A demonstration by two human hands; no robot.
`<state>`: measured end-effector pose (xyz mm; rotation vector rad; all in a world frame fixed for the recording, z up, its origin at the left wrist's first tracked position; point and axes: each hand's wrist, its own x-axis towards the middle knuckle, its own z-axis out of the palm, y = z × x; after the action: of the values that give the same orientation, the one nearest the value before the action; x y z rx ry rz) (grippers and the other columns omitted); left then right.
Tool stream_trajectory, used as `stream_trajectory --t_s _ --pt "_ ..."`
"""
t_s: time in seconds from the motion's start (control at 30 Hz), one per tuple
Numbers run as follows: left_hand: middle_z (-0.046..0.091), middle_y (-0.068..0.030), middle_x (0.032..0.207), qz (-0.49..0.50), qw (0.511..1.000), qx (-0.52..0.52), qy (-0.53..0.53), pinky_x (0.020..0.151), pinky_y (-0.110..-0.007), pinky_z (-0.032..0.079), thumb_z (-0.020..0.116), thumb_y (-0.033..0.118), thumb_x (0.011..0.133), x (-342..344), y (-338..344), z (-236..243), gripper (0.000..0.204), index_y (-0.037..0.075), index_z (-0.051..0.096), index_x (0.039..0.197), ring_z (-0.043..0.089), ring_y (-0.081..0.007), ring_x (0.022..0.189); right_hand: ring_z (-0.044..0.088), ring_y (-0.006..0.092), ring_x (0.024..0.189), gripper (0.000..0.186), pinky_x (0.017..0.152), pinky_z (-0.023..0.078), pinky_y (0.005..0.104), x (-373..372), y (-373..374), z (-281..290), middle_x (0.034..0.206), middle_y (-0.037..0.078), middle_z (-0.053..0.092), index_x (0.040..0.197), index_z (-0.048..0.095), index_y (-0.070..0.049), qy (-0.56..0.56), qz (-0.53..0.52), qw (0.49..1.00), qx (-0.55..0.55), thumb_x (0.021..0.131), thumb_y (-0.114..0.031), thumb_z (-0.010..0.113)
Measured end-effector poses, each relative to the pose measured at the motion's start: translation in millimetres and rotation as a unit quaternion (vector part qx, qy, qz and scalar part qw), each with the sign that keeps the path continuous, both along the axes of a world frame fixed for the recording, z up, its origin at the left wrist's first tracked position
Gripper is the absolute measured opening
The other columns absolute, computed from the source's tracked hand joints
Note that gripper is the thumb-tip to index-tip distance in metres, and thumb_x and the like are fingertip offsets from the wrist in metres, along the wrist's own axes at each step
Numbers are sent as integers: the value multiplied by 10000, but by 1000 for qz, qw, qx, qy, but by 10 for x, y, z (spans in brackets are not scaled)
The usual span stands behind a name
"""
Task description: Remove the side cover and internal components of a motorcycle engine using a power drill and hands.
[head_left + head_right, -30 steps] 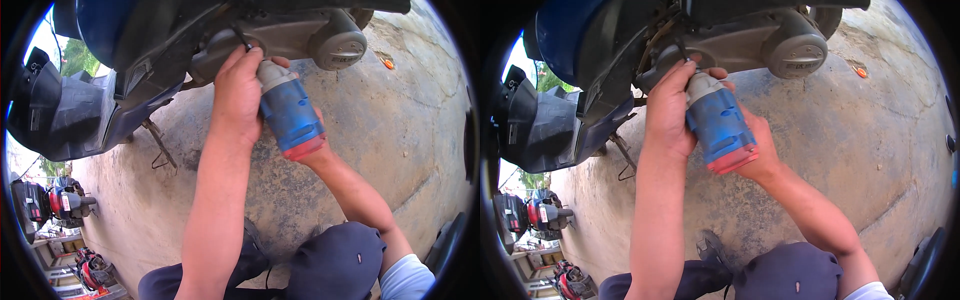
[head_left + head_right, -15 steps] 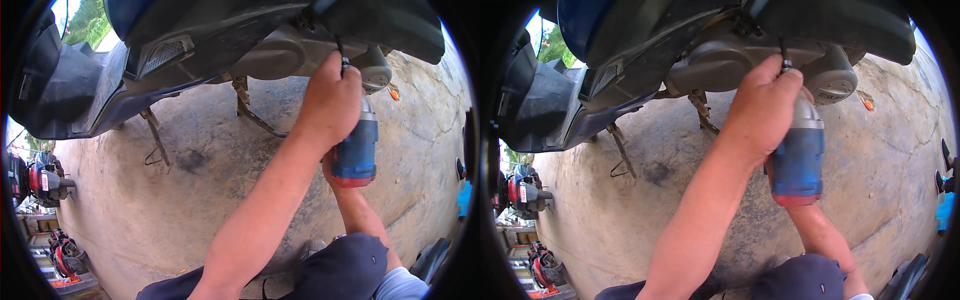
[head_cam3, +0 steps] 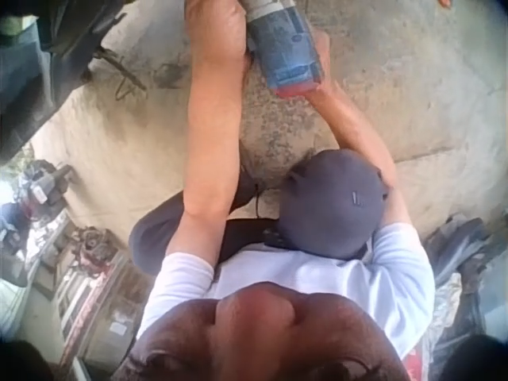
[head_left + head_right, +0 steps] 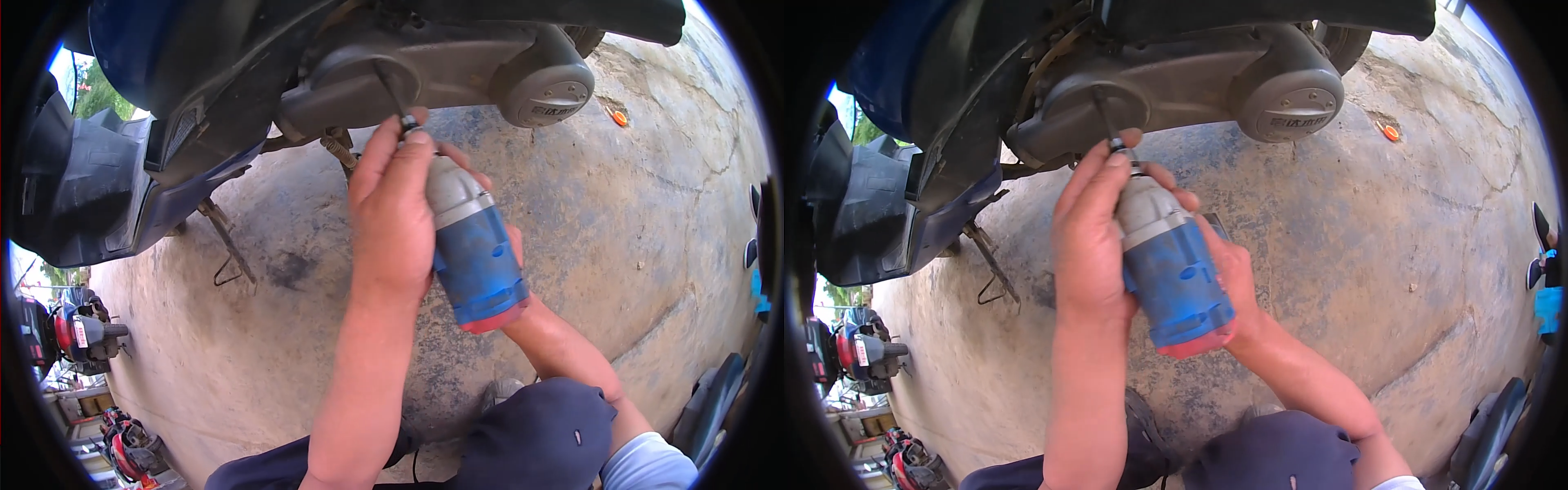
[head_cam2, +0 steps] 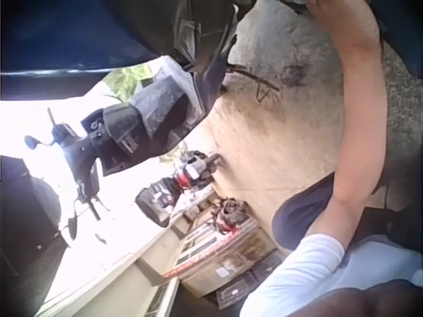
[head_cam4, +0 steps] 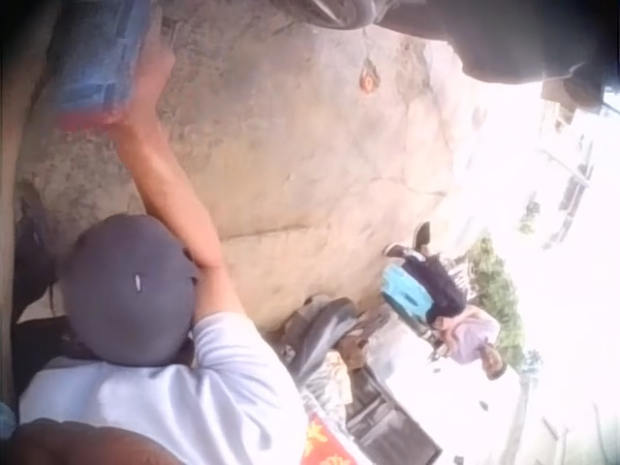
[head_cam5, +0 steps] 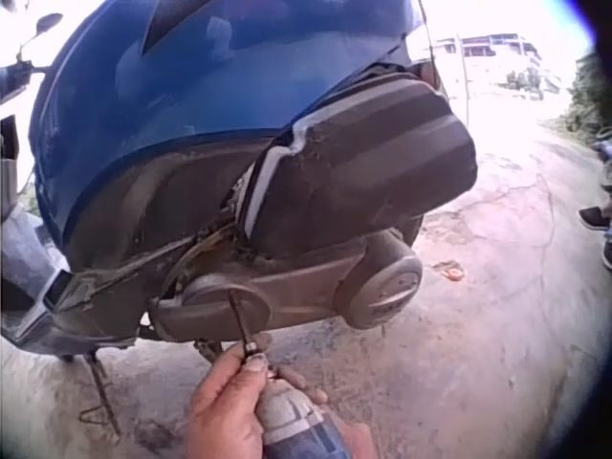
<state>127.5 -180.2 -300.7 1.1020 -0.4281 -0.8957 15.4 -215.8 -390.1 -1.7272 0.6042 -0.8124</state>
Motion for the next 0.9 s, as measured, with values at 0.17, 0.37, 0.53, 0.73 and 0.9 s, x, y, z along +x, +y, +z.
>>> stream_trajectory --t_s 0.17,0.37,0.53,0.73,0.9 --pt "688 -158 965 18 999 -2 -30 736 -391 613 470 217 1058 427 245 121 375 -24 542 1336 721 -281 839 737 375 839 483 712 572 430 456 97 60 928 197 731 1144 569 -21 -9 28 999 -41 811 -275 810" --pt "684 -153 915 -25 997 12 74 712 -375 596 456 217 1057 827 291 102 361 -25 563 1303 706 -273 828 718 435 860 679 727 567 470 718 247 142 909 238 718 1180 489 -8 8 33 999 -22 740 -361 866" --pt "653 -127 865 -42 997 15 67 708 -362 567 483 230 1048 856 300 164 353 -24 570 1277 671 -264 794 684 458 806 570 667 531 514 835 322 89 851 243 682 1205 457 5 -11 25 998 -49 779 -181 786" --pt "640 -124 858 -54 992 -32 105 726 -377 549 506 228 1032 891 292 116 368 -42 561 1276 652 -280 809 686 449 777 558 650 534 517 837 283 144 817 252 673 1180 459 31 -4 38 998 -58 768 -162 781" --pt "636 -123 858 -81 989 -28 123 715 -376 552 532 250 1019 891 233 86 375 -41 567 1253 651 -283 829 694 446 786 563 659 538 517 776 235 196 824 256 681 1194 474 39 8 38 998 -53 767 -163 780"
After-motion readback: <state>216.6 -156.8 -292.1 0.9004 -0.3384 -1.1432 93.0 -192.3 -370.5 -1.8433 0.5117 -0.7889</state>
